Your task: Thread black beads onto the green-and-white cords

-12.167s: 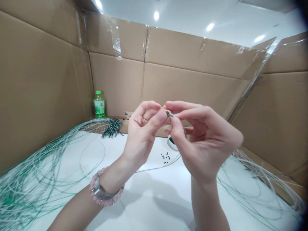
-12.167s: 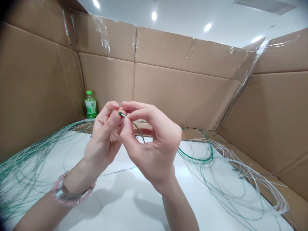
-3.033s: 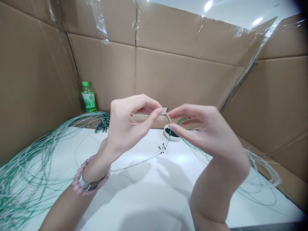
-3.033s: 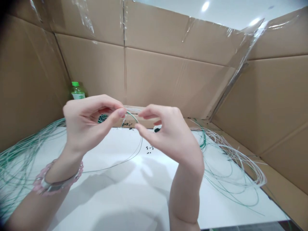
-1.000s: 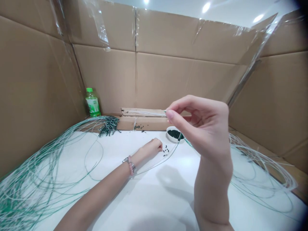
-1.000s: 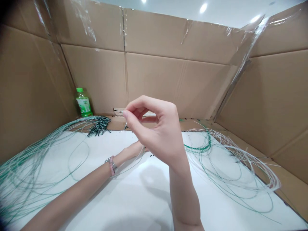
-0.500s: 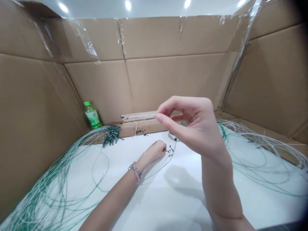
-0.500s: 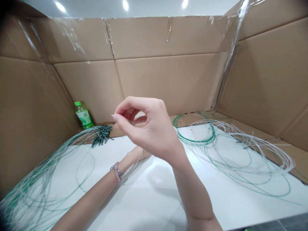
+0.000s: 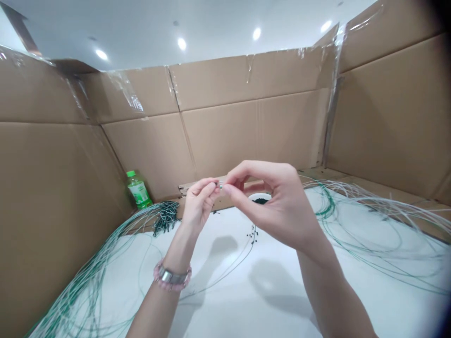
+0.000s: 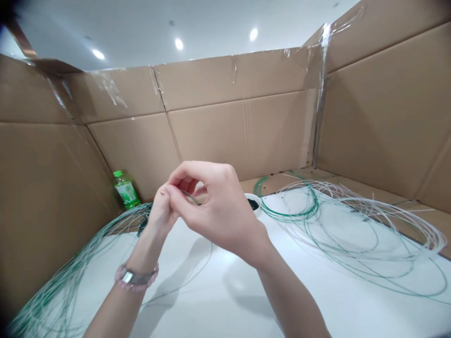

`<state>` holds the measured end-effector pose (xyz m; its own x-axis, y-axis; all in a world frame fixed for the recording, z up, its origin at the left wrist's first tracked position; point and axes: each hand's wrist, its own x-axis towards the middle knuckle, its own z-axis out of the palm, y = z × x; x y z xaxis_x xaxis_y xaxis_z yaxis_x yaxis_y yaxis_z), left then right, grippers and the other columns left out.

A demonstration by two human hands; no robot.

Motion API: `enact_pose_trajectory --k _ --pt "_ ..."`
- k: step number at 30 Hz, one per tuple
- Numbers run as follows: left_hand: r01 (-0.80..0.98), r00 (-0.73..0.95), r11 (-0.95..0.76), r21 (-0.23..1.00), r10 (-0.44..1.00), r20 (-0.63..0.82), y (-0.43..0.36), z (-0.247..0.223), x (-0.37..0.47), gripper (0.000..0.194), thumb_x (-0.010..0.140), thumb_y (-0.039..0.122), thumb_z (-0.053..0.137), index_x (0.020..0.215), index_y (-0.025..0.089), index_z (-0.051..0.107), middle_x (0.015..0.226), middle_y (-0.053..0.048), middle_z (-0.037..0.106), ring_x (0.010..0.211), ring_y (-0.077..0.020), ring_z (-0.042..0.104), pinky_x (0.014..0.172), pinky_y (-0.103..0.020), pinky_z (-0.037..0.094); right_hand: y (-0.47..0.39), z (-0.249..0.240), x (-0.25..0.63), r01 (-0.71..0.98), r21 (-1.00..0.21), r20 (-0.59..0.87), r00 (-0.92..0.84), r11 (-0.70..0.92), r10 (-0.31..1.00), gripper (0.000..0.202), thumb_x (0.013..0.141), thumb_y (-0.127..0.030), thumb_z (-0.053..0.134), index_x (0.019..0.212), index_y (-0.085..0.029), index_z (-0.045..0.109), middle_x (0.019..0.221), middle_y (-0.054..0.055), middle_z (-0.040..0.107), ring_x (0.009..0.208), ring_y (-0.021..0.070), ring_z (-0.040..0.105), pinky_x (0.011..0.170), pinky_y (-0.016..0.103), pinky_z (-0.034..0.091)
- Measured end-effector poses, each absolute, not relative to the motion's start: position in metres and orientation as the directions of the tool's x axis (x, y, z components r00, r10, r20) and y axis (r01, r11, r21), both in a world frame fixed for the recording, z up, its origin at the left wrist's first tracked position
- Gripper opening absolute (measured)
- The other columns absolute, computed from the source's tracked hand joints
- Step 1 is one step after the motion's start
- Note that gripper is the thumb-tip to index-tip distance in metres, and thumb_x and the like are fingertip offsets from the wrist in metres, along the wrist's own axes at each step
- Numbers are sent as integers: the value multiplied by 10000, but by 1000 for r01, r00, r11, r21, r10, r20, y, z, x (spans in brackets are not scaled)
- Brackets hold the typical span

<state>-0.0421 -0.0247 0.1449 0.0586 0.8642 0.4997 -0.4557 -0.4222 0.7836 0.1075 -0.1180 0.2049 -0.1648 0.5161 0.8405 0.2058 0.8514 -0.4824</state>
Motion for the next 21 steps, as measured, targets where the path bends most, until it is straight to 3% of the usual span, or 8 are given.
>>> enact_pose_trajectory --k 3,9,21 --pt "-565 51 -433 702 831 554 -51 165 -48 266 568 318 870 690 173 684 696 23 627 603 -45 589 579 -108 520 -120 202 101 226 -437 865 -157 870 476 96 822 -119 591 745 -164 626 682 -37 622 618 67 558 579 174 523" --pt "-652 180 -467 597 669 721 -90 182 -40 106 734 256 766 718 190 685 673 35 540 582 -5 527 573 -45 492 -125 200 94 230 -349 915 -127 908 383 83 849 -128 573 789 -157 622 831 14 660 697 95 636 659 220 568" --pt "-634 225 -480 607 636 738 -98 181 -44 106 743 304 755 739 231 678 694 42 553 573 -10 554 589 -60 507 -137 196 94 289 -259 948 -106 922 299 97 804 -92 664 795 -186 645 875 -17 693 748 84 657 681 175 584"
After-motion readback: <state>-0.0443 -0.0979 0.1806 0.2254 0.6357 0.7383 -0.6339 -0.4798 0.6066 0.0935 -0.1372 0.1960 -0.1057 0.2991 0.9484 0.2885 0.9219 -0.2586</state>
